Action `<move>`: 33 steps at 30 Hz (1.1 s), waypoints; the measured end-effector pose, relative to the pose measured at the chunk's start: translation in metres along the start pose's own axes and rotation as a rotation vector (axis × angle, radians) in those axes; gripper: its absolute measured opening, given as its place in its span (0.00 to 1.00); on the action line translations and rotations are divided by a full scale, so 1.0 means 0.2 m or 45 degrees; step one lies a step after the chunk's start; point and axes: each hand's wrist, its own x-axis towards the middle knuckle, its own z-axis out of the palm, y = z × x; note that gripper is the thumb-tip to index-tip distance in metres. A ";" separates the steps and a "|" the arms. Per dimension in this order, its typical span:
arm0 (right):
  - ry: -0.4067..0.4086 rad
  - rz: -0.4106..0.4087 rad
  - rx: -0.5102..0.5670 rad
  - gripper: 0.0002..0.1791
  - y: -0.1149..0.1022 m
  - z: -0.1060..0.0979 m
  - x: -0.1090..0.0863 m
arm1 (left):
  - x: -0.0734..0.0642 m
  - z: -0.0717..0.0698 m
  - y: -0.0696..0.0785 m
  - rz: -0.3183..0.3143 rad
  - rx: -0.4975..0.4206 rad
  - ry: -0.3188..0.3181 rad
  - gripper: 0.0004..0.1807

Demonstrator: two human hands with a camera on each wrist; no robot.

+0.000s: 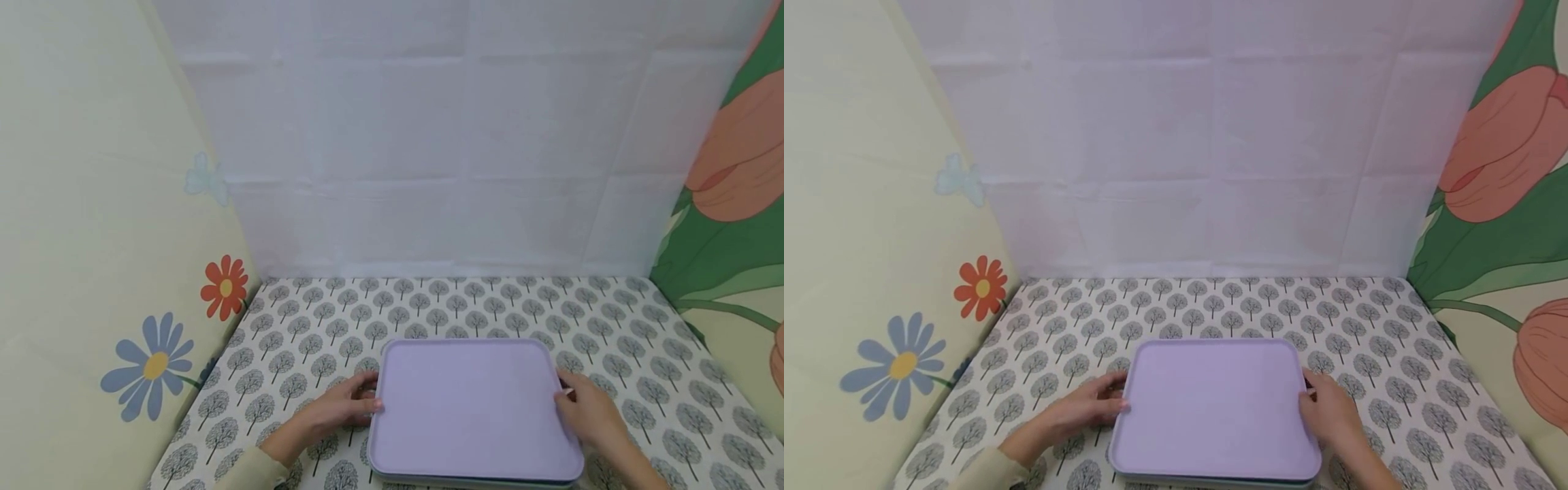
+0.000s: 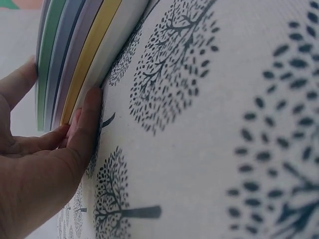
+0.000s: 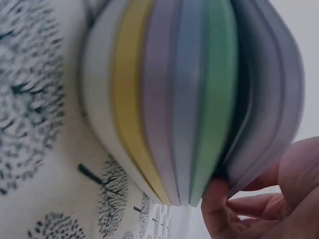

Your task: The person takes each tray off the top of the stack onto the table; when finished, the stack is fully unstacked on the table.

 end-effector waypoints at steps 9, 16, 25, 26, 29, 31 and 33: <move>-0.207 0.192 0.684 0.35 0.10 -0.05 0.05 | 0.01 0.00 -0.01 -0.007 -0.007 0.013 0.47; -0.305 0.244 0.885 0.40 0.18 -0.09 0.08 | 0.01 0.01 -0.01 0.002 0.010 0.023 0.47; -0.359 0.256 1.004 0.44 0.29 -0.13 0.11 | 0.01 0.01 -0.01 -0.005 0.000 0.017 0.46; -0.367 0.247 1.003 0.45 0.31 -0.14 0.11 | 0.01 0.01 -0.01 -0.003 -0.001 0.017 0.46; -0.384 0.244 1.010 0.45 0.35 -0.16 0.12 | 0.00 0.01 -0.01 -0.004 0.003 0.019 0.46; -0.404 0.223 1.009 0.45 0.38 -0.17 0.12 | 0.00 0.01 -0.01 -0.009 0.008 0.024 0.46; -0.420 0.212 1.014 0.44 0.41 -0.19 0.13 | 0.00 0.01 0.00 -0.017 0.011 0.031 0.46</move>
